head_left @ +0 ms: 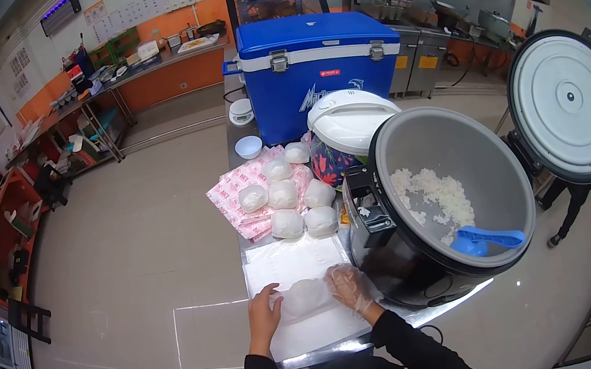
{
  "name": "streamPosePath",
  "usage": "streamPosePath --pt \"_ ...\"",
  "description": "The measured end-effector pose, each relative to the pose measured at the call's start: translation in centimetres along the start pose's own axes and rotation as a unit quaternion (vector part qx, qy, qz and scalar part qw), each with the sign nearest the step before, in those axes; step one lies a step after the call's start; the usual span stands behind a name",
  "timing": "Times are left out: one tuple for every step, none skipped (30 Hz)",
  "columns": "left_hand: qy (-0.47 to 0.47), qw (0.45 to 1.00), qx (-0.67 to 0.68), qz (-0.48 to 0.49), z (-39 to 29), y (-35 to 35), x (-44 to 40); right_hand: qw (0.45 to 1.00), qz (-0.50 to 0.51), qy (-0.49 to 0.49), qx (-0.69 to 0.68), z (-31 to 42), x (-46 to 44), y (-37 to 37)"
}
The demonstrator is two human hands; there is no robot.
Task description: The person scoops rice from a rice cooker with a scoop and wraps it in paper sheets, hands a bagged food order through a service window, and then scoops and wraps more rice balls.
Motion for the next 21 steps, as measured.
streamPosePath --pt "0.0 1.0 -0.027 -0.002 0.4 -0.4 0.0 1.0 -0.006 0.0 -0.011 -0.2 0.2 -1.1" --pt "-0.001 0.998 -0.055 -0.004 0.6 -0.9 0.1 1.0 -0.012 0.0 -0.022 -0.3 0.4 -2.1" --pt "0.0 0.997 -0.082 -0.007 0.9 -1.2 0.3 1.0 -0.023 -0.005 -0.001 -0.4 0.7 -3.1" --pt "-0.033 0.992 -0.121 -0.021 0.8 -1.5 0.4 0.999 -0.033 -0.011 0.02 -0.2 1.0 -3.4" --pt "-0.066 0.984 -0.159 -0.035 0.7 -1.7 0.6 0.998 -0.043 -0.017 0.041 -0.3 1.1 -3.8" --pt "-0.098 0.974 -0.196 -0.048 0.7 -1.9 0.7 0.999 -0.034 -0.026 0.029 -0.6 1.2 -4.3" --pt "-0.1 0.972 -0.207 -0.042 0.3 -1.8 0.7 0.999 -0.024 -0.036 0.016 -0.6 1.0 -4.1" --pt "-0.101 0.97 -0.217 -0.036 -0.1 -1.6 0.6 0.999 -0.014 -0.046 0.004 -0.6 0.9 -3.9" --pt "-0.103 0.968 -0.229 -0.03 -0.5 -1.4 0.5 0.997 -0.044 -0.06 -0.02 -0.6 0.8 -3.3" --pt "-0.106 0.969 -0.224 -0.018 -0.6 -1.4 0.4 0.993 -0.074 -0.075 -0.044 -0.2 0.7 -2.0" --pt "-0.109 0.97 -0.219 -0.006 -0.7 -1.4 0.3 0.988 -0.105 -0.088 -0.069 0.2 0.7 -0.7" --pt "-0.112 0.97 -0.214 0.005 -0.9 -1.4 0.0 0.989 -0.12 -0.065 -0.063 1.3 0.9 0.5" --pt "-0.123 0.966 -0.225 0.019 -1.1 -1.3 -0.3 0.988 -0.137 -0.041 -0.057 2.4 1.4 1.6" --pt "-0.134 0.962 -0.237 0.033 -1.3 -1.4 -0.6 0.987 -0.152 -0.018 -0.05 3.1 1.9 1.9" --pt "-0.145 0.957 -0.248 0.049 -1.6 -1.5 -0.9 0.983 -0.162 0.078 0.032 4.4 3.1 0.5" --pt "-0.109 0.966 -0.223 0.072 -0.9 -1.5 -1.4 0.99 -0.105 0.092 0.001 5.1 3.6 0.3" --pt "-0.072 0.973 -0.199 0.096 -0.2 -1.5 -1.9 0.993 -0.046 0.105 -0.031 6.1 4.3 1.0" --pt "-0.036 0.977 -0.174 0.12 0.5 -1.6 -2.3 0.991 0.012 0.118 -0.063 6.8 4.7 1.1" --pt "-0.014 0.988 -0.116 0.096 0.0 -1.3 -2.6 0.989 0.024 0.131 -0.065 7.0 5.0 0.8" --pt "0.007 0.996 -0.058 0.073 -0.4 -1.0 -2.8 0.987 0.035 0.144 -0.068 7.2 5.3 0.5" --pt "0.029 0.998 0.0 0.05 -0.8 -0.6 -3.2 0.984 0.045 0.156 -0.071 7.4 5.5 0.1"
Point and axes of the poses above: each hand's wrist, its own x-axis away from the middle knuckle, its own y-axis out of the back of the hand, z = x × y, the point moved 6 cm from there along -x, towards the middle knuckle, and after that the axes turned 13 degrees about x, right-handed, at the moved point
